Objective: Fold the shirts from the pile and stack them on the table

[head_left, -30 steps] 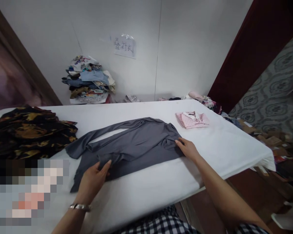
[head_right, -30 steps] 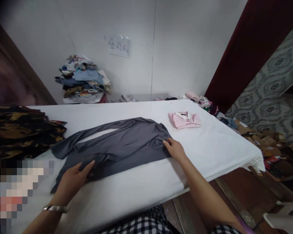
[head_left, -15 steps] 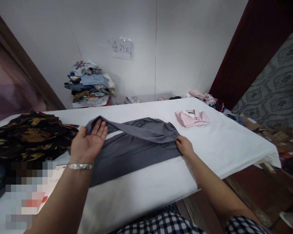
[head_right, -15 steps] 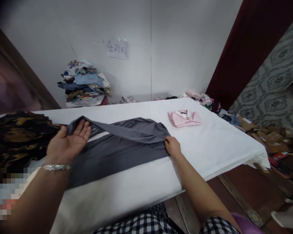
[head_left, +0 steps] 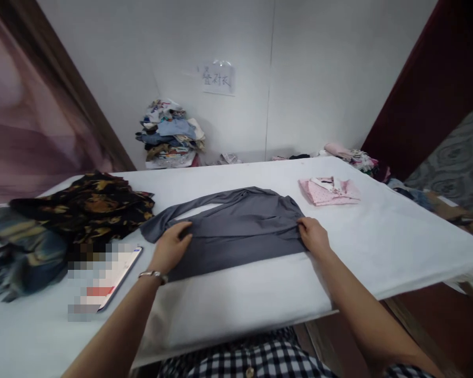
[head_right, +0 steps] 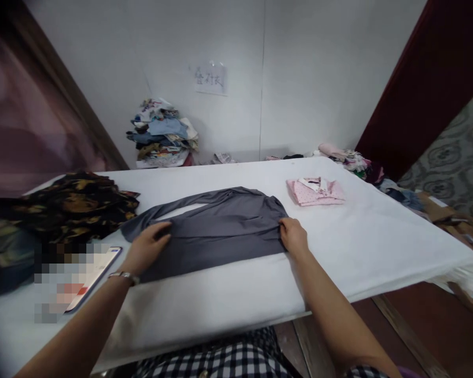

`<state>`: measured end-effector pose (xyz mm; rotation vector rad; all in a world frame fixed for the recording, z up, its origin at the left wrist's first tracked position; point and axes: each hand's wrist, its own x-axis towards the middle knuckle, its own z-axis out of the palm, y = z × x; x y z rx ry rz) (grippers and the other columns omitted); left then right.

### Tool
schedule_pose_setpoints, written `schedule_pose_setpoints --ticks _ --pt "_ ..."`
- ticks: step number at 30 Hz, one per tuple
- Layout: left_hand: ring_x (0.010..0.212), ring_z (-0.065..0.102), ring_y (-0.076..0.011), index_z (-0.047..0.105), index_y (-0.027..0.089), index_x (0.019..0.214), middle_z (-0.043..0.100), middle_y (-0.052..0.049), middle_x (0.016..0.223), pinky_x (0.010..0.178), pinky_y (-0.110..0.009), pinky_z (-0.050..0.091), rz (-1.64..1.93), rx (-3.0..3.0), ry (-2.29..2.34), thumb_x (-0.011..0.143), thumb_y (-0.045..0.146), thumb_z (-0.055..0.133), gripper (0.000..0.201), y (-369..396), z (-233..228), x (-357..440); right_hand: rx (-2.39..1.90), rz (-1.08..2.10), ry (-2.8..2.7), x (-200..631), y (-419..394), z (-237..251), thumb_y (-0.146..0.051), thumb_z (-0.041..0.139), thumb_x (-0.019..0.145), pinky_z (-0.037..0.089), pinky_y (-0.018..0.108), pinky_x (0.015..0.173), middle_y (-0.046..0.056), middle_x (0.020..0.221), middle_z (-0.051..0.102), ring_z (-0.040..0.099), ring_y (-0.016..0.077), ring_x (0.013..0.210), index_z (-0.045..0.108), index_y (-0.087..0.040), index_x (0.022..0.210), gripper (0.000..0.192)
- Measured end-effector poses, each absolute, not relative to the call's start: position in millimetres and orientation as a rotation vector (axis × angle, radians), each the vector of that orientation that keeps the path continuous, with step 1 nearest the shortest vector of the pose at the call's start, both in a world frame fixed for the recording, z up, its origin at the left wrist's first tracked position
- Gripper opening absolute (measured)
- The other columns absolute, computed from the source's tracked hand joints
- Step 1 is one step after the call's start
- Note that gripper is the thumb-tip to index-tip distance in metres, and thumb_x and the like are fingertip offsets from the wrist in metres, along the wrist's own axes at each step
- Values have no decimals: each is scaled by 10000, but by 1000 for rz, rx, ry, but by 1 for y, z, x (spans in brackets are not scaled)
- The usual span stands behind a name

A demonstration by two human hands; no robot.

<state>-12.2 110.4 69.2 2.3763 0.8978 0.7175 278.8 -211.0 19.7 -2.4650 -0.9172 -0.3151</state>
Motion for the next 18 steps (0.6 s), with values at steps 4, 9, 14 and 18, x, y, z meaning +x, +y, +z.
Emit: schedule_pose_setpoints --ticks 4,9,14,18 --pt "1255 467 -281 645 178 1149 582 -117 1297 1021 -456 390 476 2976 785 722 121 459 468 123 54 -11 -2445 -414 -1013 279 -213 18 -197 494 832 448 324 753 57 1041 670 551 233 983 633 -224 1086 290" --pt "1347 347 -301 584 198 1239 455 -132 1425 1006 -504 350 395 3190 849 757 68 415 528 138 54 2 -2455 -509 -1094 281 -212 13 -251 477 876 426 310 656 48 964 689 550 226 890 677 -242 989 230" --pt "1263 452 -298 694 187 928 640 -124 1208 1033 -530 289 388 3176 808 796 151 424 302 153 76 20 -2442 -525 -1051 283 -210 13 -249 463 888 424 302 652 31 940 701 552 217 868 679 -244 953 225" --pt "1029 598 -258 674 168 964 702 -115 993 1027 -503 306 727 3055 887 813 215 416 303 155 114 18 -2357 -514 -954 285 -213 16 -267 450 887 439 309 701 34 927 701 550 218 888 668 -239 969 235"
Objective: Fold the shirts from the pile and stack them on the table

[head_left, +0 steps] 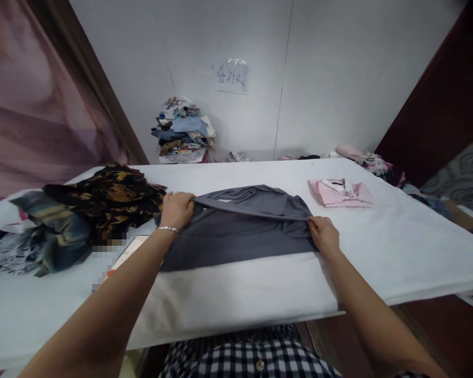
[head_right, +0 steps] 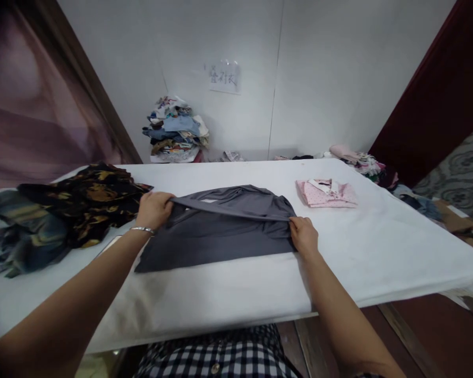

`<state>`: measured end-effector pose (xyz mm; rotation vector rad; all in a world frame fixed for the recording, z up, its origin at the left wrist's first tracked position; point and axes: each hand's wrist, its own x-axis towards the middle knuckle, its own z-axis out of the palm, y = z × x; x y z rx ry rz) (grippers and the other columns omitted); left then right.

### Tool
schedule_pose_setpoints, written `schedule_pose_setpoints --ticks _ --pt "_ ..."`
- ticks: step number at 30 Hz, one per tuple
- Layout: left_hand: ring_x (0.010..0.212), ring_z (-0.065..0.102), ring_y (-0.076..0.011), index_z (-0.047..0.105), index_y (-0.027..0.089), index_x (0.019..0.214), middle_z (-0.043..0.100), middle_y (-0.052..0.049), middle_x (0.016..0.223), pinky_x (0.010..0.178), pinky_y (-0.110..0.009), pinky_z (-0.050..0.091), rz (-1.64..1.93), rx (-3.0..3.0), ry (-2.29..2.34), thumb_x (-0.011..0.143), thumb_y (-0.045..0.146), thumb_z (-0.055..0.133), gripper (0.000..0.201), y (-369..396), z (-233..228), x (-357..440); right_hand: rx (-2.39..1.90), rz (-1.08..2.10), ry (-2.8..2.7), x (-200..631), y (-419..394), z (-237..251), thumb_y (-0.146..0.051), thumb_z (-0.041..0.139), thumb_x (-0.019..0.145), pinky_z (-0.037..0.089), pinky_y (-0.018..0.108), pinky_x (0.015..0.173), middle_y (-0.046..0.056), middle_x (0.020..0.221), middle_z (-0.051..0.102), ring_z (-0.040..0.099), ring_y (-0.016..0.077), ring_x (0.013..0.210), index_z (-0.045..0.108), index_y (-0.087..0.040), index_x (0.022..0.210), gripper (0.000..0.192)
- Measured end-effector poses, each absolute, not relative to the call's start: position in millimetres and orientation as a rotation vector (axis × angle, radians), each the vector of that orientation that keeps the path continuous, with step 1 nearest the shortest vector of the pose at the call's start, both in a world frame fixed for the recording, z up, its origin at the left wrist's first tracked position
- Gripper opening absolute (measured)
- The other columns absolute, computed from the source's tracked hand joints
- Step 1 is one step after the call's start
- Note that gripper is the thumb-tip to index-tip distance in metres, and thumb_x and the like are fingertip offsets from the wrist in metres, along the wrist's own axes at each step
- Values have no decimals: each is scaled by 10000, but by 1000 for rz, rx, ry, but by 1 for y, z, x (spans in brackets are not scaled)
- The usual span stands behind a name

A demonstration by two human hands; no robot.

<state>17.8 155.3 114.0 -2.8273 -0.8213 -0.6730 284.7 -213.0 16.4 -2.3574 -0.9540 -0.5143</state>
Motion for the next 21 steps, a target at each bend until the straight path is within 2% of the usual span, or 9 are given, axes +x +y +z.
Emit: schedule_pose_setpoints --ticks 4,9,12,16,18,21 --pt "1000 597 -230 660 189 981 692 -82 980 1057 -461 291 -812 -2798 -538 787 193 438 295 137 121 -15 -2242 -477 -943 288 -218 17 -202 427 837 454 322 761 43 918 690 554 211 905 663 -224 931 255" --pt "939 617 -215 665 200 889 692 -77 956 988 -430 385 -631 -2952 -300 712 69 420 329 113 65 -71 -2233 -388 -933 293 -222 15 -108 416 697 455 317 737 27 789 657 573 194 822 625 -225 710 240" --pt "910 619 -225 654 191 885 691 -85 936 894 -392 458 -639 -3032 -424 679 72 430 327 112 41 -85 -2211 -421 -976 291 -221 17 -141 451 713 459 335 780 44 856 667 573 207 871 657 -213 833 249" --pt "924 622 -226 632 199 929 683 -78 957 861 -360 487 -811 -3106 -734 735 168 428 284 116 45 -79 -2207 -410 -1250 282 -213 21 -164 506 741 416 380 899 65 1108 660 530 233 1059 629 -200 1110 391" --pt "931 628 -219 629 213 940 682 -62 971 854 -342 493 -877 -3135 -904 762 226 428 269 116 54 -72 -2264 -375 -1322 280 -209 21 -178 505 777 399 398 902 63 1124 664 524 246 1076 648 -209 1085 340" --pt "913 642 -223 636 225 960 689 -40 1000 820 -343 507 -958 -3120 -1153 779 281 442 271 112 67 -63 -2279 -348 -1255 281 -206 19 -205 454 845 407 396 869 65 1002 697 561 237 989 679 -212 968 257"
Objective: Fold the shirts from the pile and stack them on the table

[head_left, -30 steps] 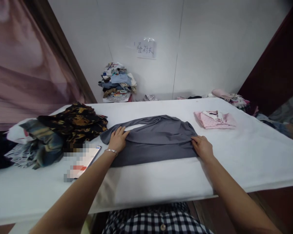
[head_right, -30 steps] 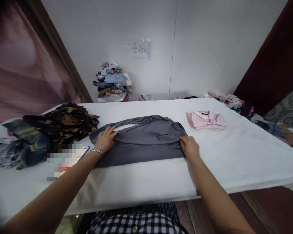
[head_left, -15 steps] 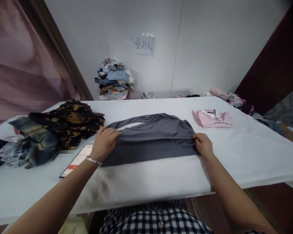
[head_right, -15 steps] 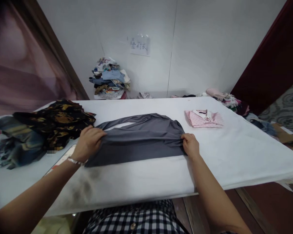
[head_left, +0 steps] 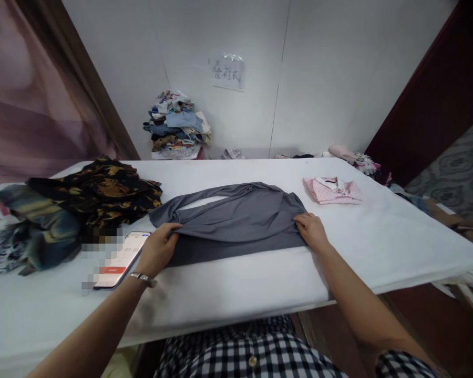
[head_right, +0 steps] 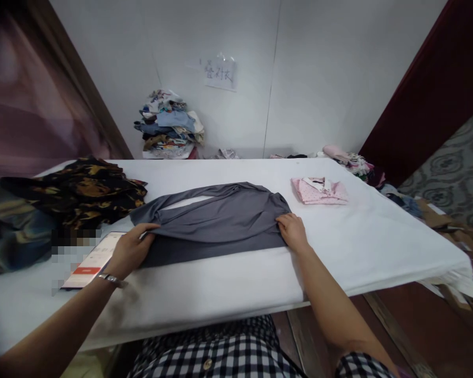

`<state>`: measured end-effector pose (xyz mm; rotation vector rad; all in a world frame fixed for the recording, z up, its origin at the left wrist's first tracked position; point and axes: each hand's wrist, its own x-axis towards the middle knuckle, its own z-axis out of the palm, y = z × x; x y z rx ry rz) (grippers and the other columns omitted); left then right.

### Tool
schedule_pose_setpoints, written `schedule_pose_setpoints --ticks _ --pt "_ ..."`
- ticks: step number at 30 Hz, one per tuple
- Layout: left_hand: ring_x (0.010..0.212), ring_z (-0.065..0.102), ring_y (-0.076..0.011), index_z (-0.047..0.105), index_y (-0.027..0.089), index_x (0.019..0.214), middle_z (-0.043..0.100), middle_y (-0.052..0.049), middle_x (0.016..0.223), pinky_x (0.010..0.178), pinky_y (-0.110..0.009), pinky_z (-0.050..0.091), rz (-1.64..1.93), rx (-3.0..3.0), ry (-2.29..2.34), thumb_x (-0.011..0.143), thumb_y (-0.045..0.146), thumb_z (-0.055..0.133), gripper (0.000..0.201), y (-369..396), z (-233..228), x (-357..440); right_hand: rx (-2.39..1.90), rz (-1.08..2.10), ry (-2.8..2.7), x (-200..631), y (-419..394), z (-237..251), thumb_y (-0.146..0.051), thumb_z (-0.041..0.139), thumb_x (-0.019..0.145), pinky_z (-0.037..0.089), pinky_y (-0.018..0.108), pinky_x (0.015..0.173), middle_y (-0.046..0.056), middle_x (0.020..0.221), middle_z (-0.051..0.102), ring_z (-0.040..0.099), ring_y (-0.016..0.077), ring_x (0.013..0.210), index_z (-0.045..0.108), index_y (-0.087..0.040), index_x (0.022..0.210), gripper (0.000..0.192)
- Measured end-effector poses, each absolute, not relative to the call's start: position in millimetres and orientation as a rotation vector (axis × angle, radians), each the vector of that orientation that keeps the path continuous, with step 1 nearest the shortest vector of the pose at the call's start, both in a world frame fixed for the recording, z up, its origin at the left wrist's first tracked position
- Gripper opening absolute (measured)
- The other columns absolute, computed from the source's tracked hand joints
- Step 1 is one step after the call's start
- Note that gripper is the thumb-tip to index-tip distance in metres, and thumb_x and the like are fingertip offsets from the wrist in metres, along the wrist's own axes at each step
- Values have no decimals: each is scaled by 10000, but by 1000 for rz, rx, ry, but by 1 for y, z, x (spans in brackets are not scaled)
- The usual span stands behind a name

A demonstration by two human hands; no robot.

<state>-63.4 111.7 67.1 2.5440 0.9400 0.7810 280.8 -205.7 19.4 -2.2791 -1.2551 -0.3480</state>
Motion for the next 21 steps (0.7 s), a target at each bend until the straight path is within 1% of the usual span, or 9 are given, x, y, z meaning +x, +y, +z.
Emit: schedule_pose_setpoints --ticks 2,5,7,10,12,14,18,21 --pt "890 649 -223 636 240 972 693 -25 1006 800 -350 513 820 2485 996 794 282 448 263 108 75 -61 -2208 -400 -1146 283 -208 19 -219 427 862 425 388 851 70 944 695 576 226 939 667 -209 961 259" --pt "949 638 -229 617 258 1012 685 -25 1051 855 -370 501 924 2519 943 825 254 428 266 104 78 -65 -2070 -517 -1055 283 -216 21 -207 425 842 436 390 865 78 990 677 572 221 966 636 -210 988 256" --pt "983 626 -237 621 243 985 685 -51 1052 901 -391 482 919 2659 781 817 225 417 265 104 72 -74 -2040 -499 -1121 280 -223 23 -159 439 795 433 389 877 67 998 678 571 217 981 631 -218 919 236" --pt "985 626 -229 645 218 883 695 -74 1019 932 -398 466 697 2894 455 752 135 413 279 106 52 -94 -2110 -384 -1340 276 -231 25 -86 450 703 416 386 878 48 960 695 571 221 985 620 -216 748 219" --pt "1006 623 -219 655 210 885 693 -77 1050 935 -388 468 592 2960 371 698 80 405 338 109 39 -105 -2177 -340 -1433 274 -234 25 -65 446 672 404 384 877 48 956 702 570 224 993 620 -207 697 226" --pt "1023 620 -222 659 200 910 687 -85 1080 929 -387 475 592 2978 400 680 66 402 370 111 31 -113 -2220 -340 -1433 273 -234 26 -65 442 671 405 378 870 53 960 705 576 223 986 626 -203 686 230" --pt "1014 626 -236 669 193 904 692 -95 1071 930 -404 480 594 2975 482 694 85 413 347 111 31 -117 -2277 -390 -1354 274 -232 27 -83 450 688 432 372 854 58 972 707 599 218 941 641 -201 704 225" --pt "1073 605 -232 668 188 976 672 -97 1129 977 -399 459 542 2956 520 703 94 421 380 103 36 -120 -2338 -353 -1398 275 -237 23 -71 438 671 462 373 849 57 973 712 623 214 908 662 -204 716 264"
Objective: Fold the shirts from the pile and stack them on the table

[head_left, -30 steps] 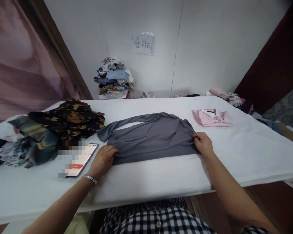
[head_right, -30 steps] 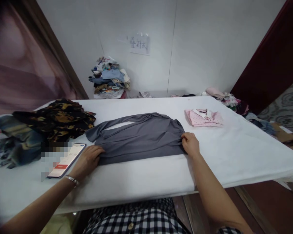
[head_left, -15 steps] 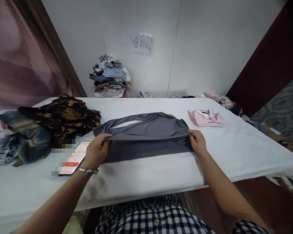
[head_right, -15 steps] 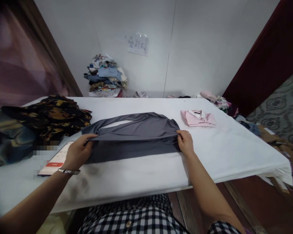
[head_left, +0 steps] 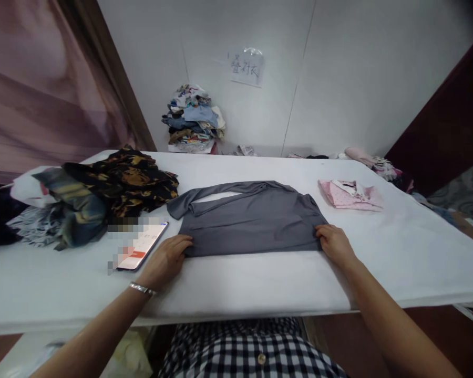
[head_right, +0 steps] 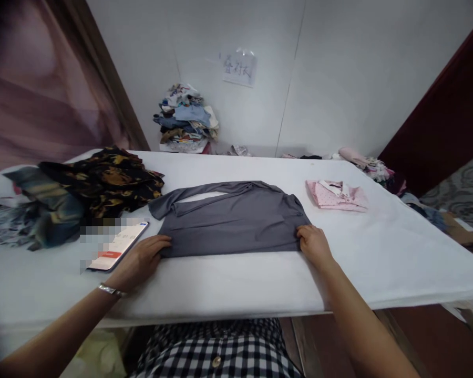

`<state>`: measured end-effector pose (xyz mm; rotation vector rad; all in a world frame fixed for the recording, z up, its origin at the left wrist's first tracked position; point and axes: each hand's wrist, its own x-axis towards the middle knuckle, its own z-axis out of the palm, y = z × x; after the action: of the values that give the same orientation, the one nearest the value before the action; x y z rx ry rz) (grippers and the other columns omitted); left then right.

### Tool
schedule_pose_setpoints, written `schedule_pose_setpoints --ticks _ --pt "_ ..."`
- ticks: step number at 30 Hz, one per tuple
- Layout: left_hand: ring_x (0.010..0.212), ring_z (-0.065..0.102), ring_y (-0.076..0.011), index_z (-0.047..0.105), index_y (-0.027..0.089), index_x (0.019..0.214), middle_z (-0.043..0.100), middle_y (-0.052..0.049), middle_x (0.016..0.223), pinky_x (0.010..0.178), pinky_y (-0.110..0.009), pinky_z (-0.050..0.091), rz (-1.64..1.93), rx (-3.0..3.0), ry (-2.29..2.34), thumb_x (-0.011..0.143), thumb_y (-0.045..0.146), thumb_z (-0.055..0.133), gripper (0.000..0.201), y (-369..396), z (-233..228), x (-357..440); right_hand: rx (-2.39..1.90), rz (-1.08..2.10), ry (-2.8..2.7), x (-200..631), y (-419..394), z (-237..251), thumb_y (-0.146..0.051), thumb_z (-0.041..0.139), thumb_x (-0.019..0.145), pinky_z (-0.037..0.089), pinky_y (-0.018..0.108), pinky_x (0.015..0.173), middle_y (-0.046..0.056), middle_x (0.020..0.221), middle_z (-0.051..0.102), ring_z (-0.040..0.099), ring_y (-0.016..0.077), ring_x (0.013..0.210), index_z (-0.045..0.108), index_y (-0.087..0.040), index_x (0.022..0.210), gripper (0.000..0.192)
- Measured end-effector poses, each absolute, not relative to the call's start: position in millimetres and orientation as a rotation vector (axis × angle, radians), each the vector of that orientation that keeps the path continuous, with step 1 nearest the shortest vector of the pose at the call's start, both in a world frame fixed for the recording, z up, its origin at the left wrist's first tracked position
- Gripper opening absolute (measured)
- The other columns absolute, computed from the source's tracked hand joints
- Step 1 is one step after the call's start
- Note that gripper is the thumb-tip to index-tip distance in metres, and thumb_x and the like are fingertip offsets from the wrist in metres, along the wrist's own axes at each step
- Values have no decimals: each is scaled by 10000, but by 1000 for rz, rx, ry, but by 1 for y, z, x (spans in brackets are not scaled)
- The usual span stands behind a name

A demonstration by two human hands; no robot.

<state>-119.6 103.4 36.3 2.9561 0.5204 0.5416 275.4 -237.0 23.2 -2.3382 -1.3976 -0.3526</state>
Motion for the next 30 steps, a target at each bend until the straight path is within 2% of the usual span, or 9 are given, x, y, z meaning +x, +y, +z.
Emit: schedule_pose_setpoints --ticks 5,9,15,21,23,26,28,30 --pt "1199 526 -240 616 210 1157 589 -90 1284 1032 -408 415 501 2928 595 771 185 491 407 87 41 -132 -2242 -458 -1453 270 -251 13 -171 475 753 452 471 939 76 1124 674 577 268 1092 694 -213 915 275" --pt "1178 536 -238 631 213 1146 599 -90 1269 1005 -419 431 434 2956 639 816 171 460 374 84 40 -136 -2121 -272 -1640 262 -253 3 -257 482 823 460 467 965 100 1228 623 570 262 1133 670 -217 1069 312" --pt "1170 542 -227 619 198 1183 618 -99 1243 984 -405 458 325 2976 666 812 55 416 446 87 43 -125 -2103 -287 -1634 262 -252 -8 -295 474 843 488 491 943 121 1227 625 590 278 1116 678 -214 1061 310" --pt "1084 599 -205 654 231 1119 667 -65 1164 943 -362 483 253 2919 689 755 27 426 476 90 58 -122 -2111 -271 -1580 265 -255 -2 -336 483 848 509 494 918 91 1191 649 602 288 1103 694 -254 1002 273" --pt "1061 617 -196 649 249 1128 677 -36 1153 931 -324 485 245 2832 752 723 57 456 488 94 68 -119 -2091 -297 -1519 265 -250 5 -333 481 851 501 492 929 80 1162 662 602 283 1100 690 -264 994 263" --pt "989 648 -191 638 269 1136 685 -1 1143 857 -286 510 304 2686 892 779 203 493 391 105 84 -105 -2045 -267 -1466 262 -232 18 -322 483 855 504 452 934 70 1124 676 613 258 1077 682 -263 996 251" --pt "999 642 -200 640 248 1124 680 -15 1148 864 -296 504 361 2677 922 832 308 480 338 116 88 -88 -2016 -207 -1472 258 -210 29 -314 483 858 503 429 936 65 1095 688 622 243 1057 682 -258 996 248" --pt "1073 608 -208 635 219 1126 656 -46 1189 924 -309 473 377 2746 872 857 335 470 337 129 84 -66 -1994 -143 -1488 254 -178 41 -302 474 860 501 418 932 64 1081 693 632 236 1035 683 -249 1005 259"
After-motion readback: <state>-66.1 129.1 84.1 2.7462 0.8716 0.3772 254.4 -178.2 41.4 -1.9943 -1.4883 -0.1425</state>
